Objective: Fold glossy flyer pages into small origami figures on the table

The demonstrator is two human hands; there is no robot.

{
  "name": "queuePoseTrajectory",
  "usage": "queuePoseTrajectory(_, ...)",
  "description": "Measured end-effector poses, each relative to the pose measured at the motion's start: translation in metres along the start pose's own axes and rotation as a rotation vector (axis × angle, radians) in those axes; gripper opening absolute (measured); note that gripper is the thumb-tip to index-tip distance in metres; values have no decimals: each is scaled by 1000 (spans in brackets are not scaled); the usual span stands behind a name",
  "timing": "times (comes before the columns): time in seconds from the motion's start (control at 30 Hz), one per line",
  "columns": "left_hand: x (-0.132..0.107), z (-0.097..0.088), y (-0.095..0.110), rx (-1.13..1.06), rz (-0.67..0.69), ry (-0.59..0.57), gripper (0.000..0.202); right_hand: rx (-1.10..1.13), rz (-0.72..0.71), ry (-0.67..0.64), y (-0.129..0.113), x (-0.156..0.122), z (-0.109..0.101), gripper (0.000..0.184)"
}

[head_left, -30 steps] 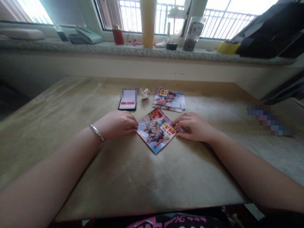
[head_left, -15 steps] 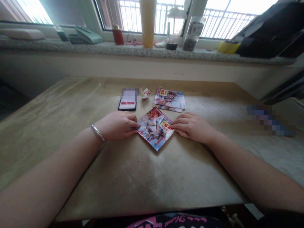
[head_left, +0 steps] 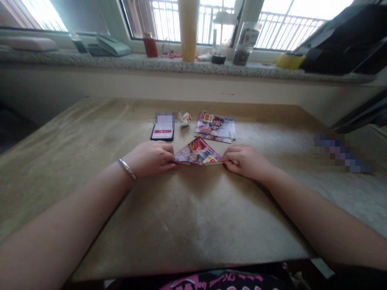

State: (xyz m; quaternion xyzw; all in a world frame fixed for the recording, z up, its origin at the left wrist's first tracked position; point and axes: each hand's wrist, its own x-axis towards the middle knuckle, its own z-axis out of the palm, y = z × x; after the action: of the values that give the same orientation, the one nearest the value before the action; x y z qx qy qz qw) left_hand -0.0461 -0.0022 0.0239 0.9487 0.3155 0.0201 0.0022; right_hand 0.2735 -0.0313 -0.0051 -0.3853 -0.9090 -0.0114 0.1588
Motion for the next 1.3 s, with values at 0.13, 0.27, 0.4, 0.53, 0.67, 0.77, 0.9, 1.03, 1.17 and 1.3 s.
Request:
queuePoseTrajectory(0.13,5,7,4,16,-86,65,30,109,177,2,-4,4,5,16)
queuePoseTrajectory(0.27,11,14,9,-5,-192,153,34,112,302,-45,-10,11,9,19)
queuePoseTrajectory(0.4,15,19,13,-29,-308,175,35,-2,377,-60,-17,17,11,29)
queuePoseTrajectory(0.53,18,22,16,-42,-371,189,30,-37,453,-63,-21,18,11,33)
queuePoseTrajectory(0.67,20,20,17,-77,-421,172,30,-1,516,-88,-19,18,10,32)
queuePoseTrajectory(0.77,19,17,15,-138,-443,123,31,36,542,-101,-16,18,10,31)
queuePoseTrajectory(0.9,14,15,5,-206,-494,32,31,102,578,-123,-12,15,8,28)
queuePoseTrajectory(1.03,9,15,-4,-229,-450,-14,28,176,560,-123,-8,10,7,22)
queuePoseTrajectory(1.17,8,14,-4,-217,-379,-13,25,268,493,-56,-3,6,9,16)
queuePoseTrajectory(1.3,8,14,0,-185,-317,64,24,381,449,64,1,4,12,10)
